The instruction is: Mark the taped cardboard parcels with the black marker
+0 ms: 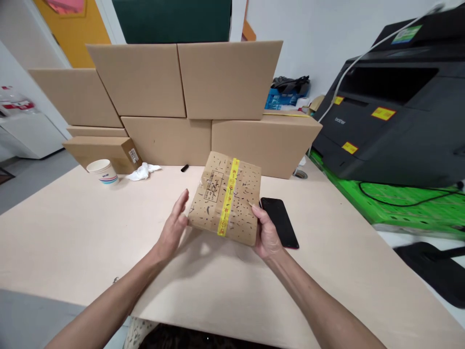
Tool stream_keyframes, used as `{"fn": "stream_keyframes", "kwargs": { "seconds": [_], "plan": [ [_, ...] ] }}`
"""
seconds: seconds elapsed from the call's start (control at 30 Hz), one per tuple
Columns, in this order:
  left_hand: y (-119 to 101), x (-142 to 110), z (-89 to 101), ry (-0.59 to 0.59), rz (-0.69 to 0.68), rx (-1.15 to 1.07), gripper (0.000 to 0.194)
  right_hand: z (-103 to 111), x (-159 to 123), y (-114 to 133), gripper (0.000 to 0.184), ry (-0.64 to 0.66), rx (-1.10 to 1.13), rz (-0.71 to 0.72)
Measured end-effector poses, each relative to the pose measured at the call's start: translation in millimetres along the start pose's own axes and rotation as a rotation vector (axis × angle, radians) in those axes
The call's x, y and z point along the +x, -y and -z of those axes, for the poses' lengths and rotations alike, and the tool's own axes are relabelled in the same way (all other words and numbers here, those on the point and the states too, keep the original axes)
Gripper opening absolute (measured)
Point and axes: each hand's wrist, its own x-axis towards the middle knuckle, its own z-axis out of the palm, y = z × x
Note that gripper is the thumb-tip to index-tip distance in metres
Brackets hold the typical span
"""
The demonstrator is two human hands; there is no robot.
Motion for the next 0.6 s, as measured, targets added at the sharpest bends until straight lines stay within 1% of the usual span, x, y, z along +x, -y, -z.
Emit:
{"fn": "stream_keyframes", "kwargs": {
  "seconds": [0.07, 0.1, 0.17, 0.27, 0.4, 0.5, 0.6],
  "plan": [
    [-1.4, 5.3, 1.0, 0.051, 0.176, -0.244, 0.086, -1.0, -0.6, 1.8, 0.058, 0.030, -0.015, 0.000],
    [-2.1, 7.6, 1.0, 0.085, 0.243, -0.326, 0.087, -2.2, -1.3, 3.1, 0.059, 0.042, -0.023, 0.004],
    [-3.8, 11.2, 0.8, 0.099, 0.314, -0.431, 0.086, -5.0, -2.9, 6.3, 0.061, 0.061, -0.040, 0.016],
    [-6.7, 13.5, 0.1, 0.087, 0.317, -0.527, 0.080, -7.4, -4.9, 11.8, 0.064, 0.096, -0.064, 0.004],
    [-8.3, 13.6, -1.0, 0.085, 0.305, -0.566, 0.074, -6.1, -5.1, 15.4, 0.068, 0.143, -0.079, -0.043],
    [-8.5, 13.8, -1.8, 0.069, 0.315, -0.571, 0.071, -5.7, -4.1, 14.7, 0.065, 0.165, -0.086, -0.028],
    [-9.0, 14.6, -2.2, 0.092, 0.310, -0.573, 0.070, -7.0, -3.1, 13.5, 0.061, 0.153, -0.086, 0.006]
  ]
}}
